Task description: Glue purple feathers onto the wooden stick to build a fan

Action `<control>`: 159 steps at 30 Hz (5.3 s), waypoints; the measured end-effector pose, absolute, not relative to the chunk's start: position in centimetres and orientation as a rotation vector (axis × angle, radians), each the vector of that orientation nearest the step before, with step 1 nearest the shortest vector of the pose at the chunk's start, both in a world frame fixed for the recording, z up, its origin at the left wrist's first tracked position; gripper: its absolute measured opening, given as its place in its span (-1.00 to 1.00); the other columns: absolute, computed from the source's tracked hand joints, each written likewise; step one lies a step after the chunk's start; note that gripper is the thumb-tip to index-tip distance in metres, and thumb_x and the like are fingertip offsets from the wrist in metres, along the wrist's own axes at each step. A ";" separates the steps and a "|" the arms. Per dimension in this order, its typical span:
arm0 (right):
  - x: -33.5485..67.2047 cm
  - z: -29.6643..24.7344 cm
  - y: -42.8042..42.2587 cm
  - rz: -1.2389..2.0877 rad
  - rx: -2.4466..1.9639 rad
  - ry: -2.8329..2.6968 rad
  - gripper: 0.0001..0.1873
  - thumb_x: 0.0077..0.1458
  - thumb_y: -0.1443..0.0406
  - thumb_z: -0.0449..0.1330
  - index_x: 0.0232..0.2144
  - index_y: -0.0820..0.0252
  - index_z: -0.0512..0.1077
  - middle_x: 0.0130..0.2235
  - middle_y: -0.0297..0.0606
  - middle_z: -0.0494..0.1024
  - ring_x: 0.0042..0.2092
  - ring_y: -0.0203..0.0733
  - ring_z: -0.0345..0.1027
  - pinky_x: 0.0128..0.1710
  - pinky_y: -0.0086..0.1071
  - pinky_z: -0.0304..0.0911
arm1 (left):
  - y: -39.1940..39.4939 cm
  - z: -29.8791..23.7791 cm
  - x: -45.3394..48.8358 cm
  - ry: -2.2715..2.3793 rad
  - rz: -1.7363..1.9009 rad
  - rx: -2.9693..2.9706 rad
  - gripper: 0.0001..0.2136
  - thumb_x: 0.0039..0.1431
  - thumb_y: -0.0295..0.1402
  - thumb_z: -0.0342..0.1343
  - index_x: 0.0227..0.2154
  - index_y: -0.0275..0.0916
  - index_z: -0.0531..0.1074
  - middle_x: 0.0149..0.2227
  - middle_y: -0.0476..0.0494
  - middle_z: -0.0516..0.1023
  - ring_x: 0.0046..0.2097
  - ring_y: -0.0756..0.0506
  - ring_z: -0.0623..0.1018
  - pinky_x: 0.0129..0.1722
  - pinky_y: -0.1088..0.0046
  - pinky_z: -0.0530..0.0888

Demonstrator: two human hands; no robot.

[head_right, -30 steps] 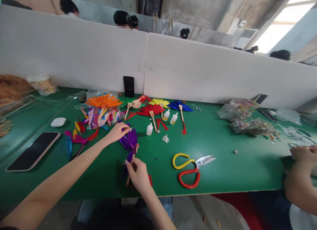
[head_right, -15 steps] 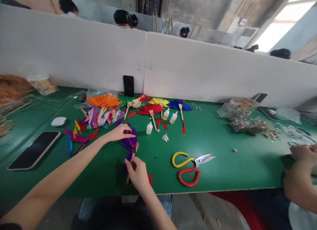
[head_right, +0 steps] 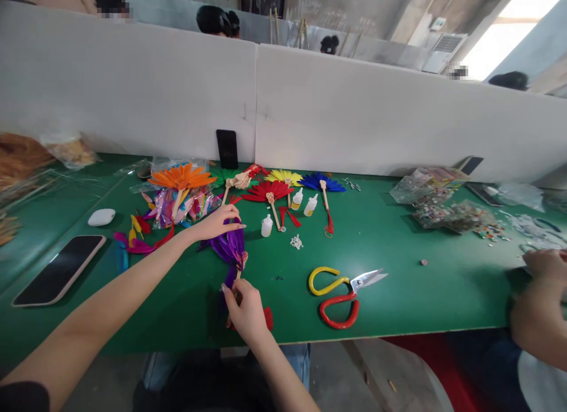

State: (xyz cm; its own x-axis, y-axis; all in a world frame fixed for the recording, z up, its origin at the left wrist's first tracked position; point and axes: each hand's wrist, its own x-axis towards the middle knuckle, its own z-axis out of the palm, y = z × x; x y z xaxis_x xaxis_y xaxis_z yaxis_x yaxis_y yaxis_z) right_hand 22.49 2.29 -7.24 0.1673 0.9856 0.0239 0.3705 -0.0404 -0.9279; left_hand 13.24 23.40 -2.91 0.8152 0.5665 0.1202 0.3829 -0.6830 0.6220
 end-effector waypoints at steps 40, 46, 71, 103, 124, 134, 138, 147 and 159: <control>21.9 -8.2 2.4 0.901 -1.621 -1.232 -0.66 0.13 0.14 0.03 -0.59 0.21 0.30 -0.58 -0.42 0.21 -0.55 -0.39 0.04 -0.56 -0.49 -0.03 | 25.2 -5.8 15.9 0.459 0.239 2.472 -0.73 -0.02 -0.06 0.13 -0.37 -0.11 0.52 -0.26 -0.09 0.29 -0.15 -0.12 0.27 -0.10 0.37 0.26; 22.0 -8.1 2.3 0.900 -1.597 -1.221 -0.65 0.12 0.16 0.03 -0.63 0.19 0.19 -0.60 -0.45 0.13 -0.55 -0.39 0.02 -0.56 -0.48 -0.05 | 22.2 -3.9 13.7 0.677 0.438 2.613 -0.69 0.24 -0.25 -0.13 0.00 -0.03 0.33 -0.10 -0.13 0.32 -0.03 -0.13 0.25 0.02 0.26 0.17; 25.7 -2.3 8.4 0.692 -1.504 -1.427 -0.76 -0.01 0.22 0.18 -0.62 0.19 0.31 -0.45 -0.37 0.30 -0.50 -0.37 0.16 -0.47 -0.47 0.14 | 13.2 -1.4 10.2 0.947 0.354 1.885 -0.70 0.03 -0.12 0.06 -0.53 -0.31 0.40 -0.58 0.03 0.34 -0.52 0.04 0.28 -0.53 0.53 0.20; 24.3 -9.1 3.2 0.502 -1.740 -1.634 -0.14 0.00 0.08 0.18 0.23 0.17 -0.14 0.26 -0.08 -0.07 0.27 0.01 -0.21 0.17 -0.03 0.00 | 18.8 -5.2 10.4 1.199 0.562 1.895 -0.64 0.02 -0.08 0.04 -0.64 -0.30 0.38 -0.70 0.04 0.20 -0.60 0.05 0.21 -0.58 0.52 0.10; 24.4 -9.6 3.1 0.337 -1.748 -1.799 -0.18 0.07 0.01 0.07 0.24 0.19 -0.14 0.26 -0.05 -0.05 0.27 0.05 -0.23 0.14 0.04 0.00 | 18.6 -6.2 11.6 1.105 0.427 1.936 -0.61 0.03 -0.07 0.00 -0.71 -0.26 0.21 -0.70 0.06 0.13 -0.60 0.04 0.17 -0.55 0.49 0.09; 24.4 -9.8 3.1 0.323 -1.759 -1.827 -0.20 0.08 0.00 0.05 0.24 0.22 -0.11 0.26 -0.05 -0.05 0.27 0.06 -0.23 0.15 0.04 -0.01 | 18.9 -7.2 11.6 1.105 0.385 1.957 -0.61 0.01 -0.04 0.00 -0.70 -0.26 0.22 -0.69 0.05 0.15 -0.59 0.03 0.17 -0.55 0.50 0.09; 24.3 -9.8 3.1 0.301 -1.749 -1.817 -0.19 0.07 0.00 0.06 0.24 0.18 -0.13 0.26 -0.05 -0.04 0.26 0.08 -0.20 0.12 0.06 0.03 | 18.9 -7.2 11.8 1.090 0.380 1.966 -0.60 0.00 -0.04 0.01 -0.72 -0.25 0.20 -0.70 0.05 0.13 -0.60 0.04 0.16 -0.55 0.49 0.08; 24.4 -9.7 3.1 0.311 -1.748 -1.801 -0.20 0.06 0.01 0.08 0.24 0.17 -0.11 0.25 -0.04 -0.01 0.26 0.08 -0.19 0.11 0.06 0.05 | 19.0 -7.3 11.9 1.088 0.382 1.948 -0.59 -0.03 -0.04 0.04 -0.73 -0.25 0.18 -0.70 0.07 0.10 -0.60 0.05 0.13 -0.56 0.50 0.07; 24.3 -9.7 3.1 0.280 -1.733 -1.787 -0.21 0.05 0.03 0.10 0.23 0.16 -0.07 0.25 -0.03 -0.01 0.26 0.09 -0.19 0.10 0.06 0.07 | 19.2 -7.1 11.2 1.357 0.657 2.061 -0.72 0.08 -0.09 0.00 -0.44 -0.23 0.33 -0.69 0.13 0.09 -0.62 0.04 0.19 -0.56 0.53 0.12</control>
